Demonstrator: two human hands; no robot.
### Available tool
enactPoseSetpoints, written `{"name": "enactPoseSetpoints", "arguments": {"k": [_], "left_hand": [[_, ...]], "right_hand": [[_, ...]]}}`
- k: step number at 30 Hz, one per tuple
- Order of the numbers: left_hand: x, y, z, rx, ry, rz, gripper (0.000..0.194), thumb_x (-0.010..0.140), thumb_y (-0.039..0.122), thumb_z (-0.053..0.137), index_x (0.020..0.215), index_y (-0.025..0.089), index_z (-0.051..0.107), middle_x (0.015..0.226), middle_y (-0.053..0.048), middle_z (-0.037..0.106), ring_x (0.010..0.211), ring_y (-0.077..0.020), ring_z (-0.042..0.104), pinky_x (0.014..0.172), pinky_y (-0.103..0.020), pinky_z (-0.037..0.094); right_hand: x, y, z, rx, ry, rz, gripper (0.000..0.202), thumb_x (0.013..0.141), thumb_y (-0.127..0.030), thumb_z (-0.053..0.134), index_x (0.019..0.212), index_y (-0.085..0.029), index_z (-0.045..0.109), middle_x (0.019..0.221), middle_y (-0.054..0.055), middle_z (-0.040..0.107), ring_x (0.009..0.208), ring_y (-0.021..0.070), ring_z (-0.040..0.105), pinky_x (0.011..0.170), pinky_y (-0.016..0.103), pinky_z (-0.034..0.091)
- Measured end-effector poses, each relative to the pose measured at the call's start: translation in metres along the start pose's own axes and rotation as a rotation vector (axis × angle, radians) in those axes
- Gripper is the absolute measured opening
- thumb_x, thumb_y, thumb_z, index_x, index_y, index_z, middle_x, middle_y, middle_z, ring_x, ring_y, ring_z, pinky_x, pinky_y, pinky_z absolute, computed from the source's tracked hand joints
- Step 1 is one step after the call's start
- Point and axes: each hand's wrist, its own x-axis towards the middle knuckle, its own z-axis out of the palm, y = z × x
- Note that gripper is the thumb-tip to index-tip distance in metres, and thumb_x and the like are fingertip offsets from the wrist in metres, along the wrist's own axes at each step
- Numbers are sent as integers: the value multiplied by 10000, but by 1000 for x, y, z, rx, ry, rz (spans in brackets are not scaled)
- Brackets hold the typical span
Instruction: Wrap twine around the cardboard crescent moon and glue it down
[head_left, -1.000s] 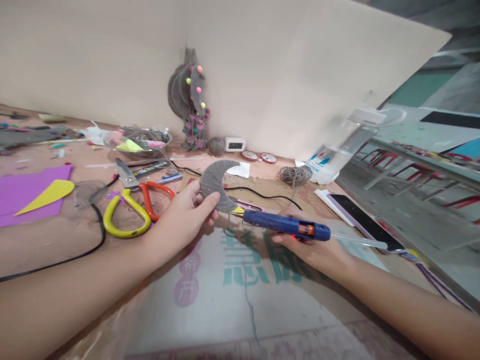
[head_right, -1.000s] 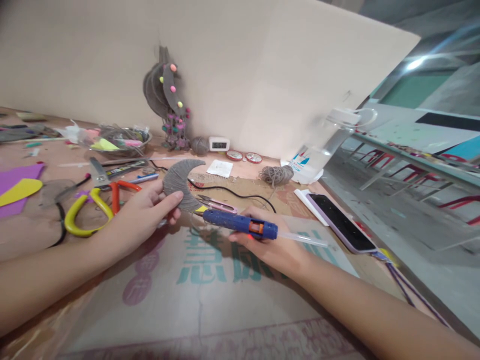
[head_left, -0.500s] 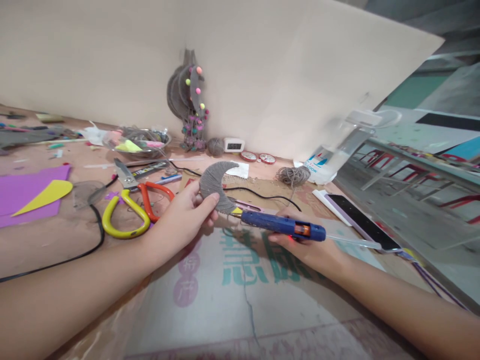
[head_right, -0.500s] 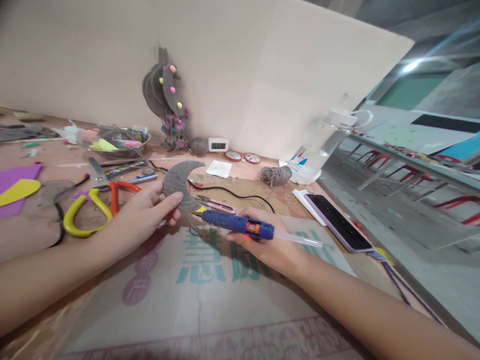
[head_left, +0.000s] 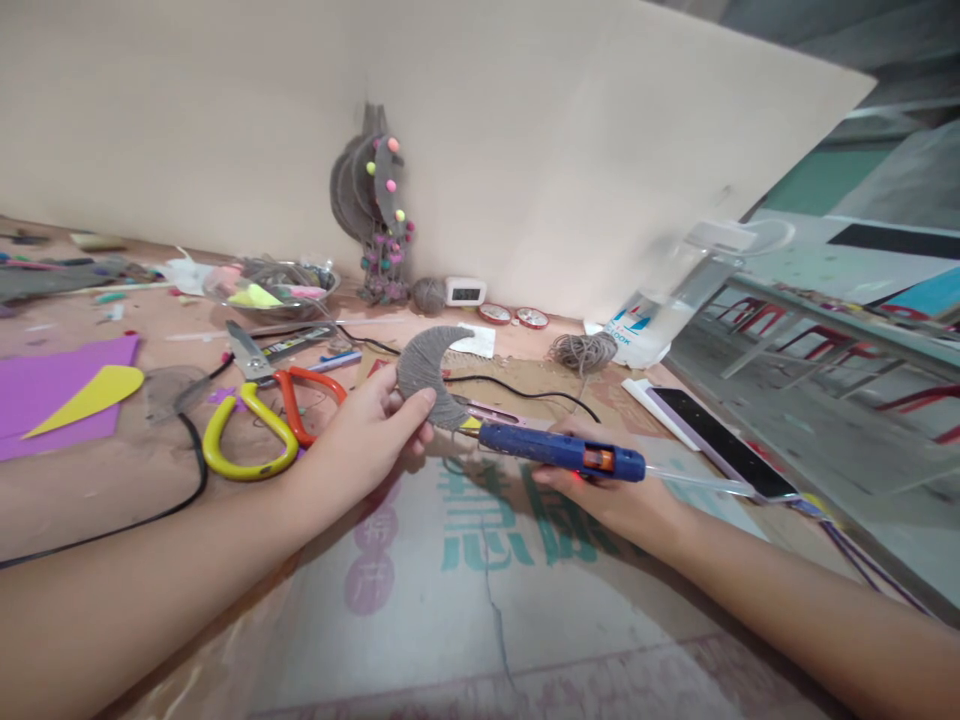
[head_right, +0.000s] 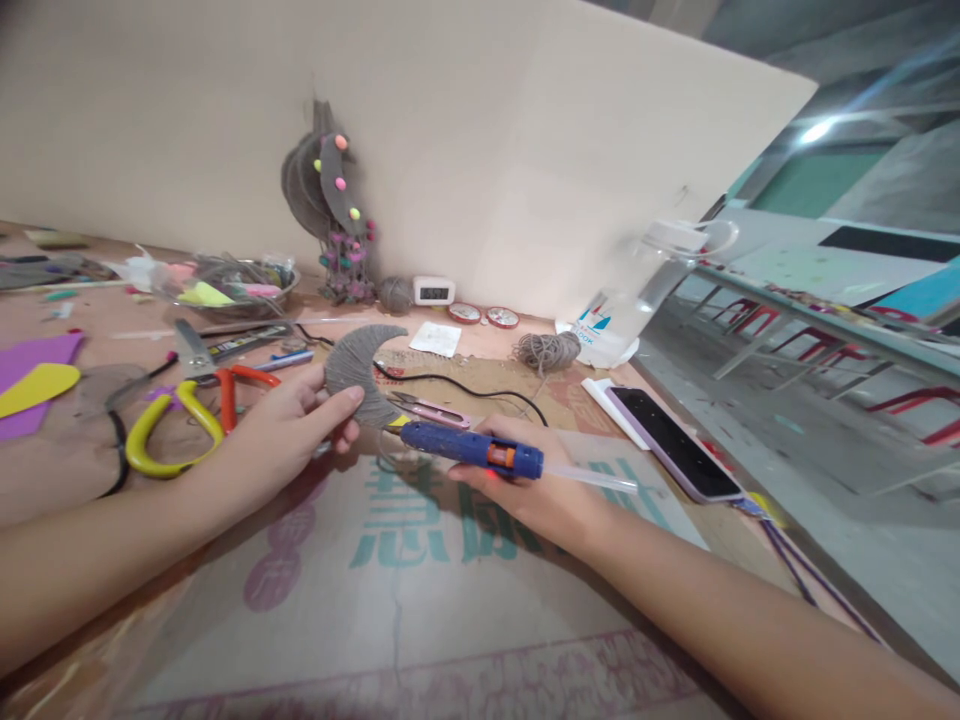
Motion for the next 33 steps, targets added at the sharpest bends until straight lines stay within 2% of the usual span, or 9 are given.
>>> {"name": "enactPoseSetpoints", "arguments": {"k": [15, 24, 28, 31, 33], "left_hand": [[-3, 8, 2, 38, 27, -38, 116, 820, 302, 504, 849, 194, 473, 529, 62, 509, 443, -76, 469, 417, -173, 399], [2, 2, 1, -32, 16, -44, 173, 797, 346, 523, 855, 188, 480, 525, 59, 512, 425, -73, 454, 399, -172, 396], [2, 3, 2, -74, 40, -38, 183, 787, 346, 531, 855, 184, 480, 507, 64, 496, 405, -66, 439, 389, -164, 387], [1, 4, 1, -86, 51, -48, 168, 797, 332, 518, 864, 183, 478, 509, 61, 498, 406, -61, 439, 383, -150, 370], [2, 4, 0, -121, 50, -23, 160, 796, 333, 517, 827, 184, 467, 517, 57, 500, 406, -60, 439, 381, -150, 368]], "right_hand": [[-1, 1, -1, -46, 21, 37, 222, 766, -431, 586, 741, -216, 535, 650, -19, 539, 607, 141, 525, 551, 244, 407], [0, 1, -5, -78, -6, 100, 252, 777, -458, 557, 743, -209, 531, 654, -10, 547, 620, 151, 542, 548, 251, 436], [3, -1, -3, -60, 49, 116, 249, 765, -466, 554, 725, -220, 549, 661, 0, 583, 614, 168, 564, 545, 265, 468], [7, -1, -4, -68, 138, 138, 242, 739, -478, 553, 746, -239, 586, 706, 15, 641, 648, 202, 607, 569, 285, 498], [11, 2, -8, -120, 227, 152, 275, 727, -504, 535, 698, -241, 608, 666, 22, 654, 619, 218, 614, 544, 299, 496]]}}
